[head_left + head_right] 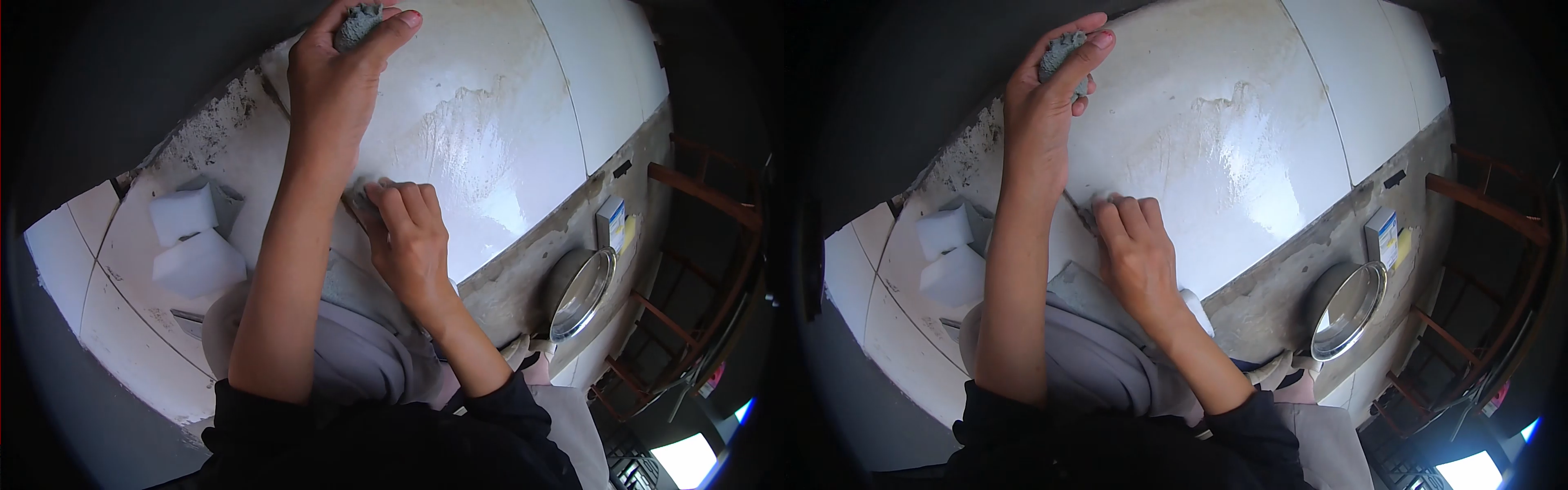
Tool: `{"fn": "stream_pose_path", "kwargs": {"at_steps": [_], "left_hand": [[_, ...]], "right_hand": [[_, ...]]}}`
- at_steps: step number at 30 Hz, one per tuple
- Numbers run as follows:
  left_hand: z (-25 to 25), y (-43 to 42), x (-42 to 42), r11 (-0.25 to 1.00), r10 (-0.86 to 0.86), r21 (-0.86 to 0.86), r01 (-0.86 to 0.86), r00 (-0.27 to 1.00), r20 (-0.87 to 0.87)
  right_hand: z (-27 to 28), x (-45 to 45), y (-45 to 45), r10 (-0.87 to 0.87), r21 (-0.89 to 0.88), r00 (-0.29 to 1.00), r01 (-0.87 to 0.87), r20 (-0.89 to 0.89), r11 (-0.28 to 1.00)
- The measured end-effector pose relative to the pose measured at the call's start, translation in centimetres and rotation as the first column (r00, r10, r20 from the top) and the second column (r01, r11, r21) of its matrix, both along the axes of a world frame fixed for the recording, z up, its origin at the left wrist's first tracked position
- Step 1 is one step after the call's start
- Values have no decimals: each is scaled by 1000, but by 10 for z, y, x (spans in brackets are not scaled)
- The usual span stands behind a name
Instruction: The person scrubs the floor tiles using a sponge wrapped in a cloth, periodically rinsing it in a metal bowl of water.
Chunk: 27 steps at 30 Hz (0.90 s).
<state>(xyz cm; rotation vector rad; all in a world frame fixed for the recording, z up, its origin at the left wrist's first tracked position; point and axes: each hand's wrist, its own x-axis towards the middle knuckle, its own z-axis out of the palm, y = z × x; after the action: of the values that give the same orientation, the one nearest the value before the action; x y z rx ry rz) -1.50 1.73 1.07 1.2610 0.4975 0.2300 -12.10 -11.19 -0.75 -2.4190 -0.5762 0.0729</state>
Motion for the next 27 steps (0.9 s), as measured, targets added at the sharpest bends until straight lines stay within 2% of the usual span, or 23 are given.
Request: {"fn": "stream_pose_path", "kwargs": {"at_steps": [5, 8, 11, 14, 17, 23, 27], "left_hand": [[5, 2, 0, 998, 16, 53, -17, 1000, 19], [8, 2, 4, 997, 7, -82, -15, 995, -96], [1, 2, 4, 989, 0, -148, -3, 1000, -22], [3, 3, 4, 991, 32, -129, -28, 999, 30], [4, 8, 7, 992, 22, -122, -26, 999, -32], [-3, 6, 3, 991, 8, -135, -1, 999, 46], [5, 10, 3, 994, 13, -112, -15, 1000, -12]], "right_hand": [[4, -33, -19, 20, -5, 999, -21, -25, 1000], [-3, -13, 1, 15, 35, 1000, -15, 11, 999], [-2, 0, 11, 25, 45, 999, -27, 30, 999], [2, -15, -3, 55, -7, 998, -55, 12, 998], [4, -29, -12, 71, -9, 997, -71, 10, 997], [0, 4, 21, 87, -8, 996, -87, 18, 996], [6, -14, -2, 94, -20, 996, -94, -15, 995]]}}
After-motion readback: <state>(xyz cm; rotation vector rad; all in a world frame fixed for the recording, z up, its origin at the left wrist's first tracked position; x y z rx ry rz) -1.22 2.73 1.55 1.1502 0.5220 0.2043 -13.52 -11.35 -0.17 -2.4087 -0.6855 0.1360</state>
